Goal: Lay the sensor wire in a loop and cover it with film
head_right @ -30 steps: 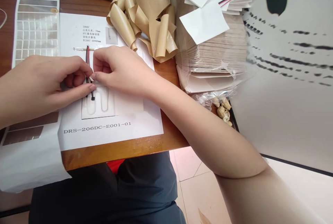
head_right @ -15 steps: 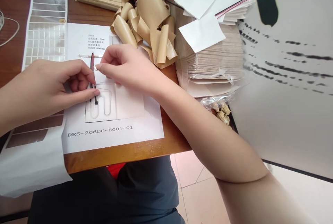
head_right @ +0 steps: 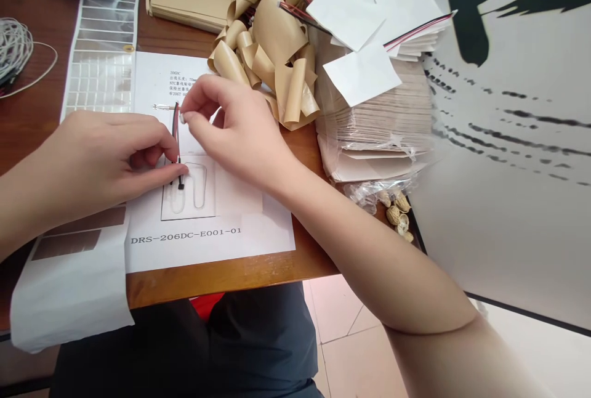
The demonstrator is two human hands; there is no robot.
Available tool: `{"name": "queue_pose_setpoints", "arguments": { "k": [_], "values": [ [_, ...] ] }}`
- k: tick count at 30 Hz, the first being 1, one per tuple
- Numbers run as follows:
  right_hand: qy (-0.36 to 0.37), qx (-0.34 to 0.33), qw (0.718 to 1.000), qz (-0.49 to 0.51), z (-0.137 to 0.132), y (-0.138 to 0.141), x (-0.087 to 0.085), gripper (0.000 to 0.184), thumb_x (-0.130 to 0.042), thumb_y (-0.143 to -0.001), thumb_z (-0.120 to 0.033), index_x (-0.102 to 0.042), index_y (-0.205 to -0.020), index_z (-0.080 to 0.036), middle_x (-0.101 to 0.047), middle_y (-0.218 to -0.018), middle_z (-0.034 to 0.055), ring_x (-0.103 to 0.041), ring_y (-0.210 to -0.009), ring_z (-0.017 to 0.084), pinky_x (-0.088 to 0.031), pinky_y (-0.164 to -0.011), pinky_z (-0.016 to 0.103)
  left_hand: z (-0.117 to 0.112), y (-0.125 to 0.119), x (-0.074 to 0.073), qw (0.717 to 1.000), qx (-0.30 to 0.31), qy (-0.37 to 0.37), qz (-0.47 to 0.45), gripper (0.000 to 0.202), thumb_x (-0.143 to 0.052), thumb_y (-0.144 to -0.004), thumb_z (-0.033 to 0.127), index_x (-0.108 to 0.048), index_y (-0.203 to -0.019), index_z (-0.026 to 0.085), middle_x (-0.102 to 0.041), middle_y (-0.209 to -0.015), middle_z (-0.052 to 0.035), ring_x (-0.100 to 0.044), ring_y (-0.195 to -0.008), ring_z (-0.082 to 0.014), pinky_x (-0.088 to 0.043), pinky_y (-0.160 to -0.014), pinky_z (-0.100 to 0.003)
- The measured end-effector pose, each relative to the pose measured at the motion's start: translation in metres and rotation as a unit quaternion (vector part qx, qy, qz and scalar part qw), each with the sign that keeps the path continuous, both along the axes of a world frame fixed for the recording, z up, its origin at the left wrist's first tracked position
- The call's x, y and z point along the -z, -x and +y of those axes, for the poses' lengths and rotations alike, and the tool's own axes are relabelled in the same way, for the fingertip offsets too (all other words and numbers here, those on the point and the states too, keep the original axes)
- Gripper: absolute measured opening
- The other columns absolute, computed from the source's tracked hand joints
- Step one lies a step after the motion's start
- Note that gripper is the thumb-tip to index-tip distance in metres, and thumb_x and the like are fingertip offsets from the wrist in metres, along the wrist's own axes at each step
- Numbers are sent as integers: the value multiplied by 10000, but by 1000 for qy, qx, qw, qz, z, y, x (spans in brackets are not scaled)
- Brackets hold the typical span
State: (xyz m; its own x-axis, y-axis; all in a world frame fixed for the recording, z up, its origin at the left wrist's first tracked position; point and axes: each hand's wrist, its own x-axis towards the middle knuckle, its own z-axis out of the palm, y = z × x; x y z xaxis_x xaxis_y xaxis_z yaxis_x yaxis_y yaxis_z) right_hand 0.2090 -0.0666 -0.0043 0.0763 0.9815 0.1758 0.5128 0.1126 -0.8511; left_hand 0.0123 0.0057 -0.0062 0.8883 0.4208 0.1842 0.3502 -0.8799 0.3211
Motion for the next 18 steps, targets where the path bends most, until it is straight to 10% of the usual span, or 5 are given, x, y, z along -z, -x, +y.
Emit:
{"name": "queue_pose_setpoints", "arguments": {
  "k": [18],
  "values": [
    [-6,-51,999,14,-1,-1,2,161,-734,-868,-340,-658,-807,-212,-679,-831,14,-593,-769,159,-451,-640,300,-3,-1,-13,994,-87,7,-70,179,-534,-940,370,-637,-869,242,-728,-820,22,-598,-651,-145,-443,-697,-300]
  ]
}}
